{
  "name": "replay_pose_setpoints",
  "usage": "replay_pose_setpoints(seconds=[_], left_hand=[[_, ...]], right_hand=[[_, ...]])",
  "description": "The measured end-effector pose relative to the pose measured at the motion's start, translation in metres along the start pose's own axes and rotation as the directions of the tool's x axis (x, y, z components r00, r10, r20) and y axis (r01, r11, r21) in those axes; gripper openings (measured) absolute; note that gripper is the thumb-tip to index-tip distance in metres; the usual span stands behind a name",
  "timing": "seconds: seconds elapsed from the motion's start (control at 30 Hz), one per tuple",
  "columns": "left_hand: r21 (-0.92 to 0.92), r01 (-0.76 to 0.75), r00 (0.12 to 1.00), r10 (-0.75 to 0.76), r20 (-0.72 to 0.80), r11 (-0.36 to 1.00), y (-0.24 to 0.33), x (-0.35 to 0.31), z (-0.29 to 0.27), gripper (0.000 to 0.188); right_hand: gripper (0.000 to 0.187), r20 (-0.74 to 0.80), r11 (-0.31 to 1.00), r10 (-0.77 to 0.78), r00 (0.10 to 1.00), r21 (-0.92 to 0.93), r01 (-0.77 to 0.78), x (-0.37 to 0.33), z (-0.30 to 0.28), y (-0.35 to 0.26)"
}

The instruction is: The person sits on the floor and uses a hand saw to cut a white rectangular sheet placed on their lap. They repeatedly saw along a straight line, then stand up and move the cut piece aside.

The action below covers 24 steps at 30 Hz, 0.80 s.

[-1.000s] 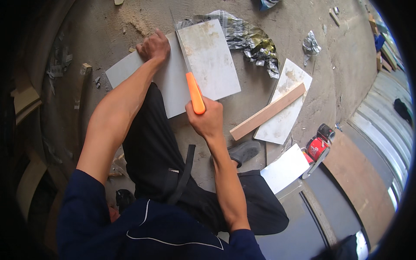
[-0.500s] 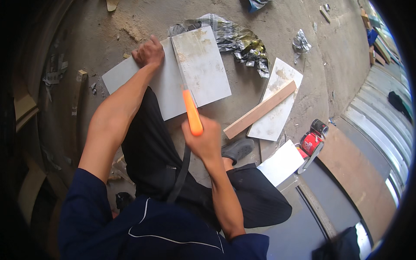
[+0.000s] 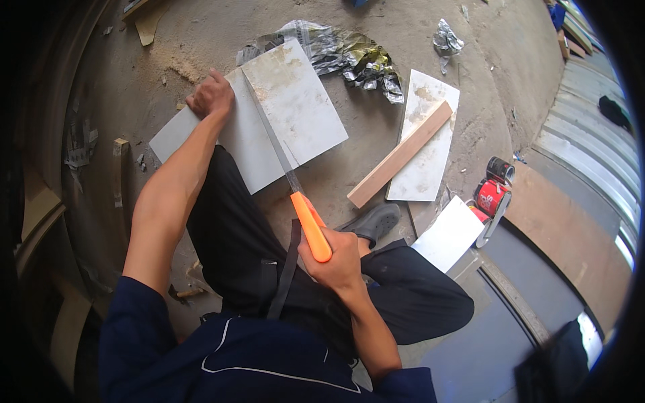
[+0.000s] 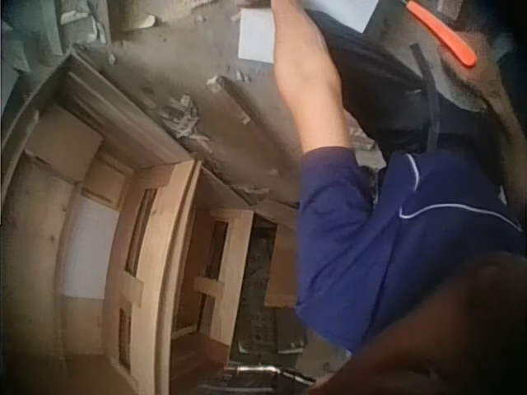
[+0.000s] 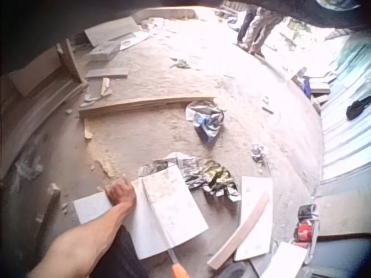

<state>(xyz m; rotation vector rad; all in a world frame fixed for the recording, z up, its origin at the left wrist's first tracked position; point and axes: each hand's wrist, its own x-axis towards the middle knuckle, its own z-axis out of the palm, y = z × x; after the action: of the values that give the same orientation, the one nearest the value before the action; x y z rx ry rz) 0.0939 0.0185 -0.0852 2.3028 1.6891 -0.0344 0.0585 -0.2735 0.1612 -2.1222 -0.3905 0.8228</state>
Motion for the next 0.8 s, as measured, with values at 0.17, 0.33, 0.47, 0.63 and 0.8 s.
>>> replay_pose_setpoints(seconds=[0.17, 0.33, 0.47, 0.63, 0.8], left_hand=[[-0.033, -0.011, 1.0, 0.011, -0.008, 0.999, 0.022, -0.007, -0.012, 0.063], [0.031, 0.067, 0.997, -0.068, 0.026, 0.997, 0.01, 0.002, -0.007, 0.066], [0.024, 0.027, 1.0, -0.027, -0.011, 0.999, 0.01, 0.003, -0.006, 0.064], [0.023, 0.055, 0.997, -0.056, 0.051, 0.998, 0.018, -0.003, -0.007, 0.06], [0.067, 0.056, 0.998, -0.058, 0.023, 0.996, 0.01, -0.001, -0.007, 0.058]], right_hand=[[0.021, -0.011, 0.998, -0.031, 0.999, -0.049, 0.03, 0.064, 0.021, 0.001], [0.022, -0.048, 0.998, -0.051, 0.998, 0.04, 0.053, 0.021, 0.014, -0.012], [0.017, -0.01, 0.997, 0.0, 1.0, 0.078, 0.0, 0.017, 0.002, -0.003], [0.012, 0.041, 0.997, -0.044, 0.998, -0.059, 0.047, 0.063, 0.02, 0.0], [0.018, 0.022, 0.997, 0.05, 0.999, 0.059, -0.051, 0.003, -0.015, -0.021]])
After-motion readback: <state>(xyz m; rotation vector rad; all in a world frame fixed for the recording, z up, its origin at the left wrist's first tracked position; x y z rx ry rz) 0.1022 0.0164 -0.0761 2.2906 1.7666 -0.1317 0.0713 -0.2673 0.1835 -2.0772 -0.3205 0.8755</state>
